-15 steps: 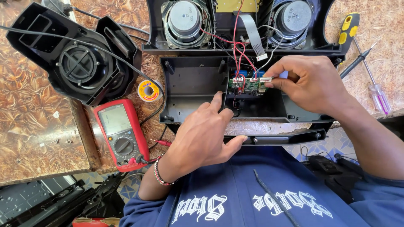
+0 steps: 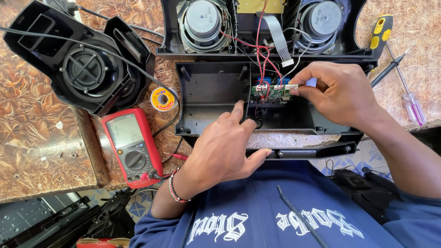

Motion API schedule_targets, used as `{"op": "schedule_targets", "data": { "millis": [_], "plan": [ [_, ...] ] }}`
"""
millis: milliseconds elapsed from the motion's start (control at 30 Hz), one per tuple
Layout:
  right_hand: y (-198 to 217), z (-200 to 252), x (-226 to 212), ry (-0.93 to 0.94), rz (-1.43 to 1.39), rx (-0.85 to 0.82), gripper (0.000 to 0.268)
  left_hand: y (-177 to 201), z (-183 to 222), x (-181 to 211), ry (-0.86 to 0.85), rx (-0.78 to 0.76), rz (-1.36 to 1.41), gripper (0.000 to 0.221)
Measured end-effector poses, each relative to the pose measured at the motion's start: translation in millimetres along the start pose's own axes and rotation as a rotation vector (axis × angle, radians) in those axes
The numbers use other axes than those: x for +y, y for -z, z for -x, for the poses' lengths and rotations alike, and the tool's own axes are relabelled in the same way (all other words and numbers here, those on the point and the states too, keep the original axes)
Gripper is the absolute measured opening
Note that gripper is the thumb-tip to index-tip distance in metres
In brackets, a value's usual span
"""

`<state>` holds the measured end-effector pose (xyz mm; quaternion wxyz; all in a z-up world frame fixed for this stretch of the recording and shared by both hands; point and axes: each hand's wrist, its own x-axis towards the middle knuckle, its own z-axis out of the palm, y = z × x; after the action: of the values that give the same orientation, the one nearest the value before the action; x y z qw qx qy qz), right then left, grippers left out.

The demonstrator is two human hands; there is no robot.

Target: Connecting internal wiring to a circuit board and reassembling the plastic housing of a portable speaker.

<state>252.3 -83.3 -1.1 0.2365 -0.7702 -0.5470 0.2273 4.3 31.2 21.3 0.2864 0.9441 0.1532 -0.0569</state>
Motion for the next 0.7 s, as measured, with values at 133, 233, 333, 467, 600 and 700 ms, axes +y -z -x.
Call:
{"op": "schedule_targets", "data": {
  "millis": [133,233,333,467,600,700],
  "plan": [
    [0.5,-0.4,-1.2,-0.009,0.005,-0.006,0.009,-2.0,-0.3,-1.2,-0.004,0.001,-0.008,0.054],
    [0.6,0.0,-1.2,-0.016,0.004,-0.004,0.01,-1.6,-0.6,-0.9,-0.007,0.0,-0.005,0.053],
    [1.3,-0.2,-1.8,0.004,-0.003,0.001,0.01,-0.5,-1.1,-0.5,0.001,-0.007,0.005,0.053],
    [-1.3,-0.3,0.9,0.035,0.02,0.007,0.01,-0.2,-0.9,-0.5,0.005,-0.011,0.008,0.053],
    [-1.9,0.3,-1.8,0.053,0.034,0.017,0.008,-0.5,-1.3,-0.4,0.009,-0.019,0.004,0.053],
    [-3.2,1.7,1.1,0.081,0.062,0.031,0.012,0.0,-1.0,-0.9,-0.006,-0.01,0.001,0.054]
  ]
}}
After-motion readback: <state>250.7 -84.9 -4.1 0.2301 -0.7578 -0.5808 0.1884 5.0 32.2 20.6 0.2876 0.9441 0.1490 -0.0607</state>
